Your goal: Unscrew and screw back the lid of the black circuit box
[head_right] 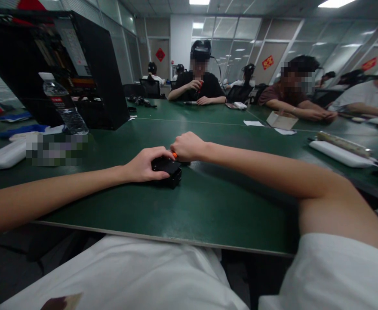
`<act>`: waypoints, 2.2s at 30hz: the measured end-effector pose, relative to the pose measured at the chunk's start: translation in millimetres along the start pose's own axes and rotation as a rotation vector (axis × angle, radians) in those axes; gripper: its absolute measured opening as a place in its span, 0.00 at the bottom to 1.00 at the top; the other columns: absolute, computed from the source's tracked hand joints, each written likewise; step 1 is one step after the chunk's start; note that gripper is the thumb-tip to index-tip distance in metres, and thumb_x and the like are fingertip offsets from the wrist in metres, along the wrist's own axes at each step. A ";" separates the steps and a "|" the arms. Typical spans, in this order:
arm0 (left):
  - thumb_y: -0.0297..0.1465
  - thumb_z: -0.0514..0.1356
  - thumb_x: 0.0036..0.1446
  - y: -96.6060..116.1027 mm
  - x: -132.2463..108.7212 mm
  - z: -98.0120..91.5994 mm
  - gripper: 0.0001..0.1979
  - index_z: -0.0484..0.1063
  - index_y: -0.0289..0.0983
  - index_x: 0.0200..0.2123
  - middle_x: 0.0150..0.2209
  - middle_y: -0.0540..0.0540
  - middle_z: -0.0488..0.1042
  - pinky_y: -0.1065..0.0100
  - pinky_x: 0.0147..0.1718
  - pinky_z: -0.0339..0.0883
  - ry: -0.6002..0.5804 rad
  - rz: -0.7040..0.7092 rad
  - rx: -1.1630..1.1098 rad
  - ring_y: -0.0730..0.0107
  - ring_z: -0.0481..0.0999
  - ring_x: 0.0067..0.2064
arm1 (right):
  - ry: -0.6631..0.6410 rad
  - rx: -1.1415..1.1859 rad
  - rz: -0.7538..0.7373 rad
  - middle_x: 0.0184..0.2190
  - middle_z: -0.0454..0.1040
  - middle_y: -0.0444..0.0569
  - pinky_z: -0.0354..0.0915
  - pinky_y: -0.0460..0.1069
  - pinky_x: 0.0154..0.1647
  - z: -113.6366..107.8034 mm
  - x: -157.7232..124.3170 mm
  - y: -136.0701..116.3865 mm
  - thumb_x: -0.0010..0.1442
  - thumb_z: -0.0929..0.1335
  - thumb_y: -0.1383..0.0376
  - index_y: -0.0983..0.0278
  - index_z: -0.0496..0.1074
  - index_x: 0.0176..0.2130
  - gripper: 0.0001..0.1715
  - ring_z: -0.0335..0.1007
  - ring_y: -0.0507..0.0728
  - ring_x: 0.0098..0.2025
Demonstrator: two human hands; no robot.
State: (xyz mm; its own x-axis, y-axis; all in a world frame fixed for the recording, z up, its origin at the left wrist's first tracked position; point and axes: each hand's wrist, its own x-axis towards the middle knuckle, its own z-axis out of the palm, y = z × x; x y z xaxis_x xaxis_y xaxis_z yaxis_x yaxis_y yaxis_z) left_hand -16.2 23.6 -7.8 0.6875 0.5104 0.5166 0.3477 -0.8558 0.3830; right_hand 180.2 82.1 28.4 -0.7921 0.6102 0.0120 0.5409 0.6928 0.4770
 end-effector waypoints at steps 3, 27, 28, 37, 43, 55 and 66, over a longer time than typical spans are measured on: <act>0.43 0.68 0.55 -0.6 -0.1 0.6 0.22 0.75 0.34 0.48 0.47 0.39 0.80 0.62 0.49 0.69 0.000 0.013 -0.020 0.56 0.79 0.48 | -0.005 -0.019 0.039 0.36 0.80 0.63 0.55 0.49 0.31 -5.3 -6.3 -0.1 0.70 0.56 0.53 0.66 0.79 0.45 0.30 0.77 0.63 0.37; 0.41 0.68 0.57 -0.2 -1.2 2.0 0.21 0.76 0.33 0.48 0.47 0.36 0.79 0.62 0.48 0.68 -0.001 0.086 -0.055 0.55 0.79 0.49 | -0.062 -0.041 0.078 0.37 0.80 0.59 0.53 0.49 0.30 -8.9 -22.3 -4.1 0.70 0.58 0.53 0.65 0.77 0.46 0.26 0.78 0.65 0.37; 0.41 0.67 0.57 0.3 -1.1 2.0 0.20 0.76 0.33 0.47 0.48 0.36 0.79 0.62 0.49 0.68 -0.003 0.084 -0.054 0.55 0.79 0.49 | -0.054 -0.038 0.074 0.38 0.81 0.59 0.53 0.50 0.29 -8.2 -19.8 -3.8 0.70 0.58 0.53 0.65 0.77 0.45 0.26 0.79 0.65 0.37; 0.40 0.66 0.59 -5.1 -10.1 -14.4 0.23 0.73 0.34 0.54 0.50 0.39 0.79 0.63 0.51 0.67 -0.069 -0.070 -0.123 0.58 0.78 0.51 | -0.110 0.025 0.107 0.36 0.81 0.60 0.58 0.51 0.31 -5.9 -15.9 -12.6 0.68 0.58 0.57 0.64 0.78 0.45 0.23 0.79 0.67 0.38; 0.42 0.68 0.56 -11.8 -17.1 -24.4 0.27 0.73 0.35 0.55 0.50 0.42 0.78 0.64 0.49 0.67 -0.161 -0.213 -0.189 0.58 0.77 0.49 | -0.146 0.045 0.139 0.35 0.80 0.62 0.62 0.52 0.32 -15.5 -18.7 -19.0 0.66 0.59 0.57 0.65 0.79 0.43 0.24 0.79 0.68 0.38; 0.41 0.69 0.55 -15.3 -28.1 -33.1 0.25 0.75 0.35 0.53 0.40 0.45 0.78 0.65 0.38 0.68 -0.110 -0.405 -0.413 0.63 0.76 0.39 | -0.230 0.039 0.302 0.34 0.80 0.59 0.58 0.50 0.29 -9.0 -51.6 -2.5 0.66 0.59 0.56 0.65 0.78 0.43 0.23 0.79 0.66 0.36; 0.41 0.70 0.54 -16.4 -30.2 -31.7 0.26 0.75 0.35 0.53 0.43 0.44 0.78 0.64 0.40 0.70 -0.098 -0.419 -0.438 0.63 0.77 0.41 | -0.187 0.033 0.290 0.35 0.80 0.59 0.55 0.50 0.29 -4.3 -47.9 -5.6 0.66 0.59 0.57 0.63 0.77 0.46 0.22 0.78 0.66 0.36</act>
State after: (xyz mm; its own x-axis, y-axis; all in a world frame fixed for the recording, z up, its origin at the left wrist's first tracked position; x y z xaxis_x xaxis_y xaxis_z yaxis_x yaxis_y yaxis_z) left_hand -62.9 24.8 -5.4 0.6117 0.7681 0.1893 0.3212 -0.4598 0.8279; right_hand 213.9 47.4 28.9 -0.5407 0.8410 -0.0196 0.7470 0.4907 0.4486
